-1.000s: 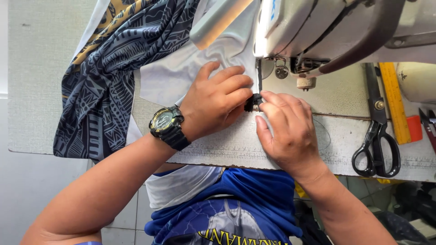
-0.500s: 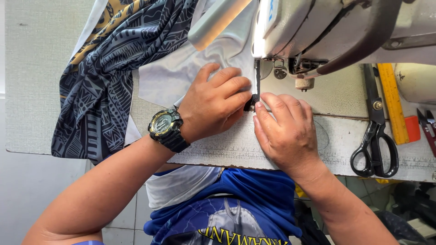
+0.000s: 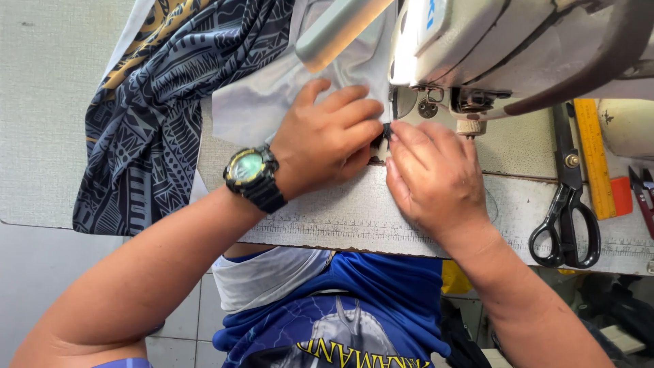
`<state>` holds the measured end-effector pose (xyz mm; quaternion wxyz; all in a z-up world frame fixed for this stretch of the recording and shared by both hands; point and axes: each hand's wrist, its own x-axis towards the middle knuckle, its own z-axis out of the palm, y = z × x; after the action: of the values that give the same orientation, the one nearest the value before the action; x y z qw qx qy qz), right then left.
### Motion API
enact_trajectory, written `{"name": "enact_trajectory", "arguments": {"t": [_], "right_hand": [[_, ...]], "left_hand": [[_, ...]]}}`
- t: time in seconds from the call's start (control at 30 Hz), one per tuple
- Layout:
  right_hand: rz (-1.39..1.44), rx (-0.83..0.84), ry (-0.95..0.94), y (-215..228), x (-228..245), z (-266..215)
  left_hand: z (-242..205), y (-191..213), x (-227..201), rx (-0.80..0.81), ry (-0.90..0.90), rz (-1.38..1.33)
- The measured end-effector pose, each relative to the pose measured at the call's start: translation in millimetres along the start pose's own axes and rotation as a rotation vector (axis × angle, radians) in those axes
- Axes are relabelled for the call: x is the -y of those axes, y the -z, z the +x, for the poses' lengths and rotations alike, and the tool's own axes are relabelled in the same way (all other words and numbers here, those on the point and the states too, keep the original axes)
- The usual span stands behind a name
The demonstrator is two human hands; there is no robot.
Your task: Sewing a zipper onto a piece of patterned fabric using an industrial sewing machine and trimming excess thread with scissors.
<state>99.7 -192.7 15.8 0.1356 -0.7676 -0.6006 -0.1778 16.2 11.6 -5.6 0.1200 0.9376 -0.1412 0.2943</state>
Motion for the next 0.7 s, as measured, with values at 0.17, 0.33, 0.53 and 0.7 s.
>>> {"name": "enact_trajectory", "arguments": {"t": [0.17,0.33,0.53,0.7], "right_hand": [[0.000,0.003,0.012,-8.2,-11.5,15.0],[0.002,0.003,-0.013,-8.8,-9.6,14.5],[0.020,-0.027,0.007,-7.4,-7.6,16.2],[-0.015,0.032,-0.021,9.6,-13.3,2.1]], "left_hand": [[12.8,-4.5,21.7,-0.047,-0.011,0.072],[14.3,-2.2,20.2,-0.053,-0.008,0.052],[14.9,-1.8,20.0,-0.048,0.003,0.061],[16.1,-6.3,25.5,-0.087,-0.026,0.093]]}}
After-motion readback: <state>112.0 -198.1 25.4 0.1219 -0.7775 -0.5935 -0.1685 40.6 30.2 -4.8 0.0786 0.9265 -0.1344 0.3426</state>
